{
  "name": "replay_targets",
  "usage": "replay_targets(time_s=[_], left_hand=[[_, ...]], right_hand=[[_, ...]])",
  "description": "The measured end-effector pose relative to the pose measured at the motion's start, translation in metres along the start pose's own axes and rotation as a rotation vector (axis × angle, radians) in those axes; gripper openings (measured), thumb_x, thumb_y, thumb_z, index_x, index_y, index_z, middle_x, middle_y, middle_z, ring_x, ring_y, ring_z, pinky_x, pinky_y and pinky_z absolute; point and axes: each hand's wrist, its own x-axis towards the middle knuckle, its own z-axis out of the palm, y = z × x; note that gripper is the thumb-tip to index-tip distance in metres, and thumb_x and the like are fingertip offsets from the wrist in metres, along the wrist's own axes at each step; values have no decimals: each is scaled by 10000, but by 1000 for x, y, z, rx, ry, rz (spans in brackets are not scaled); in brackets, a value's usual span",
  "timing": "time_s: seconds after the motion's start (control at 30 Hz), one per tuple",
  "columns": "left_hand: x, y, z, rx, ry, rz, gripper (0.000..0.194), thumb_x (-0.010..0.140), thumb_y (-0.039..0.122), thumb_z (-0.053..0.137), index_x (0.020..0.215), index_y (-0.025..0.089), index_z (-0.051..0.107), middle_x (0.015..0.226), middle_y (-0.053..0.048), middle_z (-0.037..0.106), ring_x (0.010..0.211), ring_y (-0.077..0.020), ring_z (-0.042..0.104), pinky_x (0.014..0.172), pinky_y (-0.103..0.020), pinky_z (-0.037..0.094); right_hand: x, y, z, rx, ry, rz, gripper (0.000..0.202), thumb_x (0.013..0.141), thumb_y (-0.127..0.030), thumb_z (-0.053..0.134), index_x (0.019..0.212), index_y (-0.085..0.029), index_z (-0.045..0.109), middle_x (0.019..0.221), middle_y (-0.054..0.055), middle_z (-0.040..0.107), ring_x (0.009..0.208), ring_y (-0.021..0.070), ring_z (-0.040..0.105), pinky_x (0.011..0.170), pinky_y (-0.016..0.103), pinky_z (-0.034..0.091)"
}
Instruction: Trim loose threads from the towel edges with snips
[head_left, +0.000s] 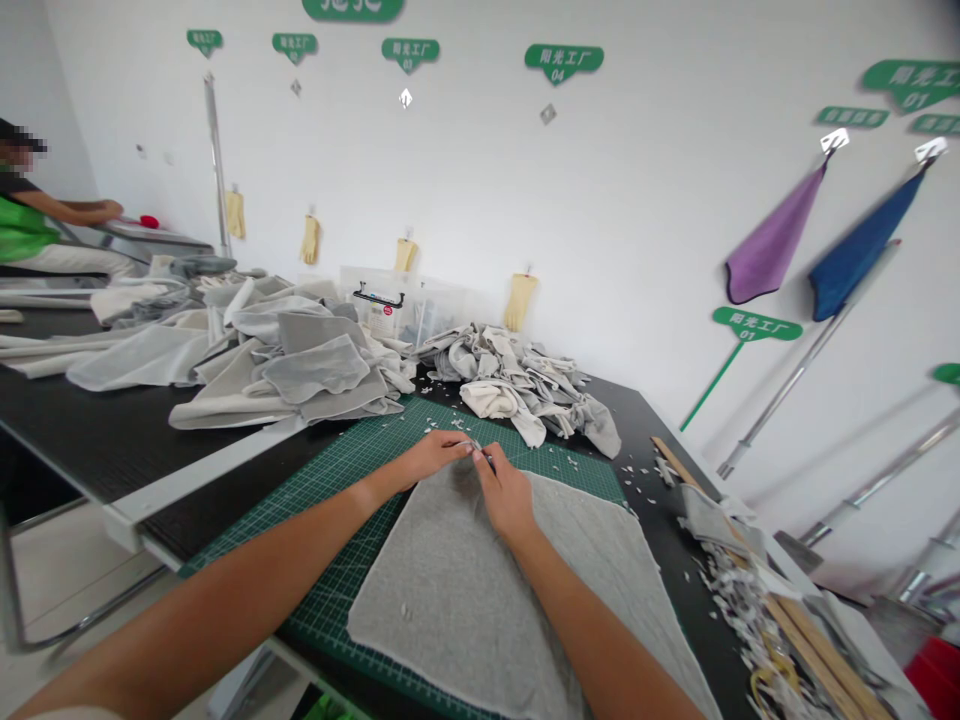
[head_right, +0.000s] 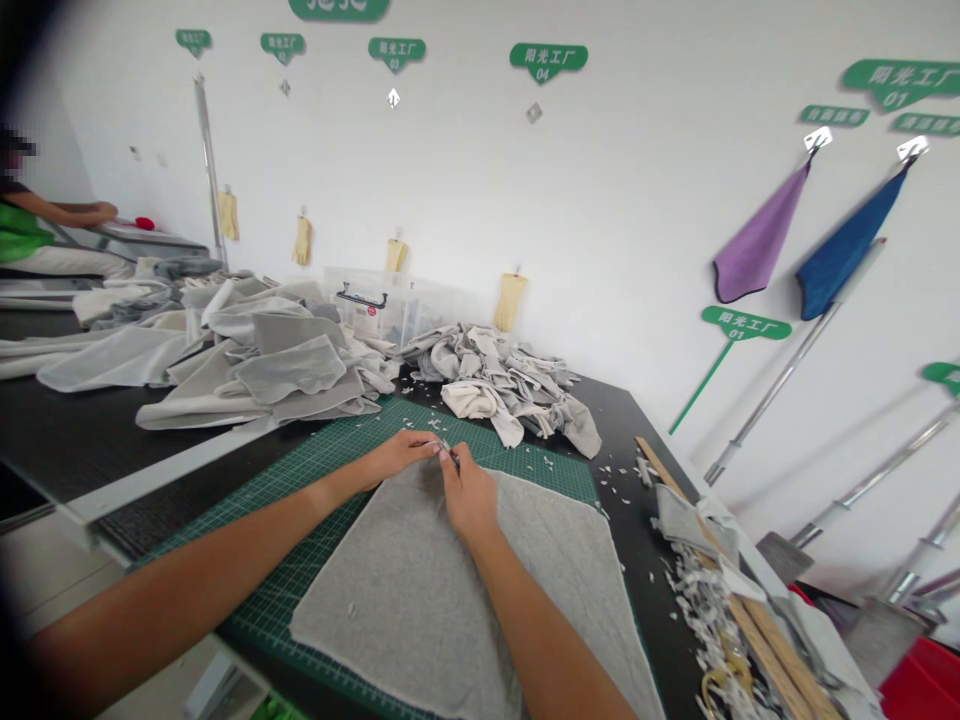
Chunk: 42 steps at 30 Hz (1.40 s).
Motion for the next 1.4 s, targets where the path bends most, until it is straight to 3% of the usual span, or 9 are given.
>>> replay_targets(time_s=[0.6,1.07,1.4], left_hand=[[-1,-10,3,-86,2,-18,389,896,439,606,1077,128,755,1086,-91,744,1011,-213,650,938,-303,462],[-3,-9,5,-114,9,-110,419,870,501,606,942,113,750,925,-63,737,834,-186,627,767,-265,468],[-1,-6,6,-140,103,-113,417,849,502,637,1011,127,725,975,-78,725,901,-193,626,830,-286,460]], right_hand=[[0,1,-1,-29,-31,-19,423,1019,-586,263,1025,-266,540,723,-20,626,667,176,602,581,240,261],[1,2,0,-16,-33,-11,423,1021,-582,264,1013,-268,546,739,-18,633,690,173,610,583,235,261],[0,0,0,-17,-19,16,428,1020,-580,267,1022,-256,546,722,-12,623,658,174,594,580,239,258]])
